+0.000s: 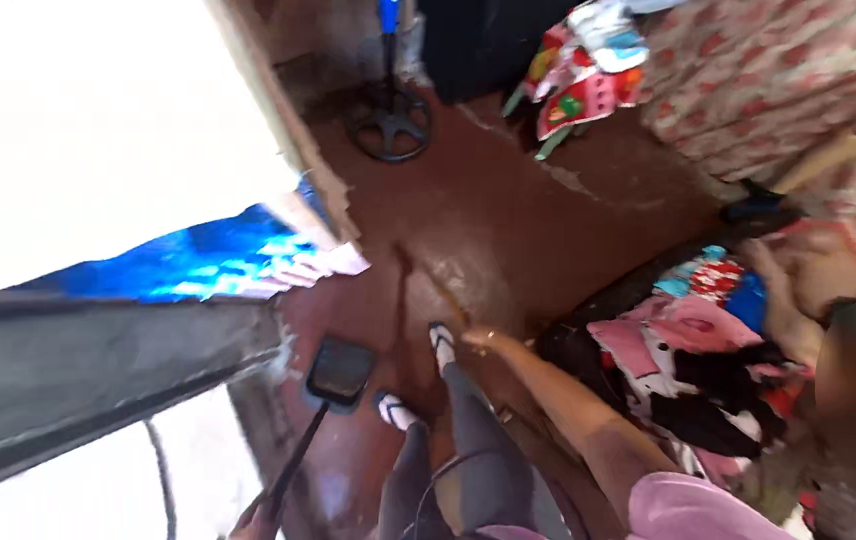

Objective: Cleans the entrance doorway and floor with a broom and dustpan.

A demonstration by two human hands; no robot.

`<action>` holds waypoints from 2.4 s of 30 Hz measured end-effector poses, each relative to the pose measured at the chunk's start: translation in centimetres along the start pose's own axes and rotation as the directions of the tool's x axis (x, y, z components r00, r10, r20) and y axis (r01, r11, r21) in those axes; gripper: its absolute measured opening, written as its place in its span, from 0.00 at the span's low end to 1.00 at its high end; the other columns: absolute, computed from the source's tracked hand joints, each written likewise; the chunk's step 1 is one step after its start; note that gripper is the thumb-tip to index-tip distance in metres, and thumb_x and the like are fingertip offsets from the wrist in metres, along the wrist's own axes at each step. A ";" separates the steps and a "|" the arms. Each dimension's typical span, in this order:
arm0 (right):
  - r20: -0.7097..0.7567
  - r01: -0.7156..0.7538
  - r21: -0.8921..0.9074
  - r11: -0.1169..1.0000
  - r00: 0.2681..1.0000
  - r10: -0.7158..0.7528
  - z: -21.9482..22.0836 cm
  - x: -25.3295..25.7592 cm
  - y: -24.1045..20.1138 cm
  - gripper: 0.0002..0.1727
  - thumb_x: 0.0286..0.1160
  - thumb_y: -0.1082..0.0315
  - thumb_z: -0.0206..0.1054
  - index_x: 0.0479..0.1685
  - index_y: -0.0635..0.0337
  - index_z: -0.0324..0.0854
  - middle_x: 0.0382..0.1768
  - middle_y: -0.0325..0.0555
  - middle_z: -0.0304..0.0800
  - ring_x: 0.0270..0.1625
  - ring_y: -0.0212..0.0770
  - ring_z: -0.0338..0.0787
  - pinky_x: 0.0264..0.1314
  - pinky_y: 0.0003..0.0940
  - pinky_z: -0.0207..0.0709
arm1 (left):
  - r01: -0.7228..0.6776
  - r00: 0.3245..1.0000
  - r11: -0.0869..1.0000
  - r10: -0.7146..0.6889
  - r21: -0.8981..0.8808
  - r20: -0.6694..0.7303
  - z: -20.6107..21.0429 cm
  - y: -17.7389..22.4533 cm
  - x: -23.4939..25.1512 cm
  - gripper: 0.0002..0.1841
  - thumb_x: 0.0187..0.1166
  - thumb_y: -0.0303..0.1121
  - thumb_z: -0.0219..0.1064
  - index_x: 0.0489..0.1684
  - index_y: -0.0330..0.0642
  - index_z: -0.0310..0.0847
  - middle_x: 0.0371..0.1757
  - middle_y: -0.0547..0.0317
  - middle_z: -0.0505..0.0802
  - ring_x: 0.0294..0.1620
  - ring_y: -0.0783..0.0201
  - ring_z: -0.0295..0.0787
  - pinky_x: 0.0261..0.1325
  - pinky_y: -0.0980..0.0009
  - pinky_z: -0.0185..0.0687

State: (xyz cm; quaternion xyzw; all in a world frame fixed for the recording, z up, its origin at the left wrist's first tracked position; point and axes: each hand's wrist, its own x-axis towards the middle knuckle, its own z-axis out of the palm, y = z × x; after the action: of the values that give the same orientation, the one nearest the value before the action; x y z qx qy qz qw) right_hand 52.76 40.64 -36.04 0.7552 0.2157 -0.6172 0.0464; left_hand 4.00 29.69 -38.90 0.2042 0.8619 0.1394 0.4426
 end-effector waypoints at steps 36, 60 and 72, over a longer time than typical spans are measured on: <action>0.193 0.059 -0.222 0.973 0.981 -0.015 10.4 -2.8 0.7 0.41 0.79 0.78 0.64 0.92 0.52 0.52 0.63 0.64 0.79 0.40 0.49 0.81 0.44 0.45 0.78 | 0.321 0.939 0.925 -0.339 -0.201 -0.062 -8.6 -9.0 0.3 0.23 0.87 0.27 0.59 0.80 0.30 0.66 0.65 0.30 0.82 0.49 0.51 0.84 0.53 0.54 0.83; -0.050 -0.022 0.367 0.930 0.998 0.044 -3.4 1.7 7.8 0.37 0.82 0.77 0.59 0.90 0.56 0.49 0.40 0.49 0.77 0.26 0.35 0.77 0.28 0.30 0.75 | -0.909 -0.028 -0.104 0.981 0.403 0.189 6.5 43.3 -12.4 0.23 0.89 0.39 0.55 0.70 0.28 0.81 0.77 0.27 0.80 0.80 0.33 0.75 0.80 0.43 0.68; 0.086 0.074 -0.128 0.989 0.994 -0.063 -10.7 6.8 -4.4 0.29 0.87 0.69 0.61 0.84 0.72 0.64 0.80 0.68 0.71 0.81 0.58 0.74 0.84 0.51 0.64 | -0.692 0.091 0.035 0.995 0.721 0.040 12.4 47.9 -6.8 0.38 0.88 0.59 0.36 0.83 0.41 0.71 0.82 0.35 0.77 0.85 0.34 0.69 0.83 0.36 0.60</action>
State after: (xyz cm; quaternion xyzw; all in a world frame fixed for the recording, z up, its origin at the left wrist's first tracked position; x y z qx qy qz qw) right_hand 61.81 50.00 -39.15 0.7168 0.2794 -0.6334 0.0834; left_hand 28.69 69.20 -20.98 0.7756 0.6065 0.1616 -0.0669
